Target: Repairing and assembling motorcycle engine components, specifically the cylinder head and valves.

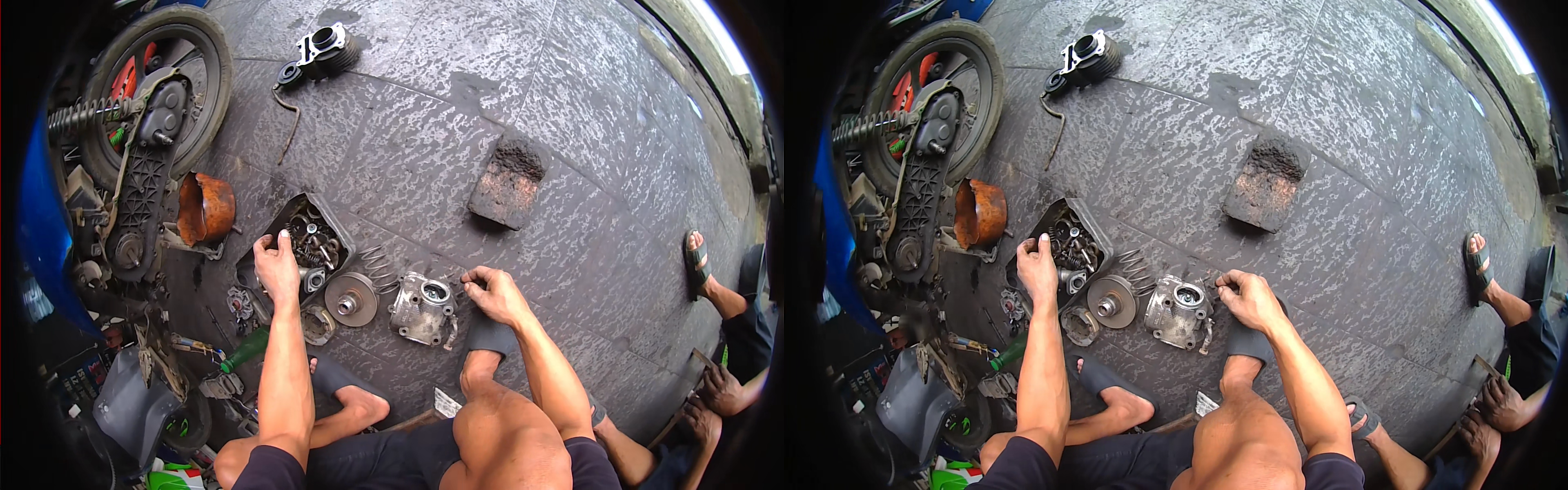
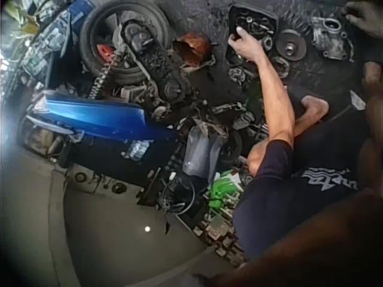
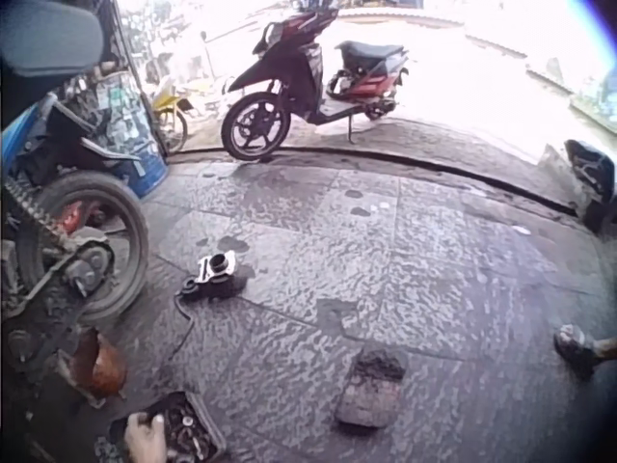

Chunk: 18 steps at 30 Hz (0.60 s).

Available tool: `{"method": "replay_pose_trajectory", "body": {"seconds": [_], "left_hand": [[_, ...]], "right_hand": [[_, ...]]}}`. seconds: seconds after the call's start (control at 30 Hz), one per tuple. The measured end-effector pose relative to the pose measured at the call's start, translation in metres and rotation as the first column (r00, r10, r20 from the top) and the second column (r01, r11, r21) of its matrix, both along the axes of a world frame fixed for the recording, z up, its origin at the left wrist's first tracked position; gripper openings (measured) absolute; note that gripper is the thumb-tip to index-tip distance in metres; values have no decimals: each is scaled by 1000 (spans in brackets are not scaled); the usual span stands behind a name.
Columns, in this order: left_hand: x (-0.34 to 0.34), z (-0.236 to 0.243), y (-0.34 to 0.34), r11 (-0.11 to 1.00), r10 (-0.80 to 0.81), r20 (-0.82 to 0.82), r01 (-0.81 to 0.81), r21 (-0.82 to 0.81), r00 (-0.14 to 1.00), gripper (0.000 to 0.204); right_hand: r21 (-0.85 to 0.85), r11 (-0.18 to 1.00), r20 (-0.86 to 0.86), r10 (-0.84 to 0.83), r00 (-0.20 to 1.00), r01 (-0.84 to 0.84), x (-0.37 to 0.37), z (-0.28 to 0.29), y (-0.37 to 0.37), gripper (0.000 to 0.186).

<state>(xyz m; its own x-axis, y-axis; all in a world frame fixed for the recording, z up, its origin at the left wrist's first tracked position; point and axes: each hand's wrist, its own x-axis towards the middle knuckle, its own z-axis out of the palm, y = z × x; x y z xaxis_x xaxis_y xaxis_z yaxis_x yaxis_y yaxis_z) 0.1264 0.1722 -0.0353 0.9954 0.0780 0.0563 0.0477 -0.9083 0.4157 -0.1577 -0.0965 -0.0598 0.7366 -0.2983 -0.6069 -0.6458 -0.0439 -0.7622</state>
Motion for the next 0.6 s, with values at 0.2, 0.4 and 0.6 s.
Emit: {"method": "replay_pose_trajectory", "body": {"seconds": [0.2, 0.4, 0.6], "left_hand": [[-117, 8, -17, 964, -200, -244, 147, -222, 949, 32], [-217, -6, -20, 484, 241, -925, -862, -147, 294, 66], [-220, -26, -13, 420, -37, -949, -857, -298, 312, 53]], "right_hand": [[29, 997, -104, -65, 992, 68, -4, 13, 8, 31], [-155, 978, 247, -100, 964, 141, 18, 20, 15, 26], [-186, 835, -241, 472, 848, -518, -6, 36, 29, 39]]}}
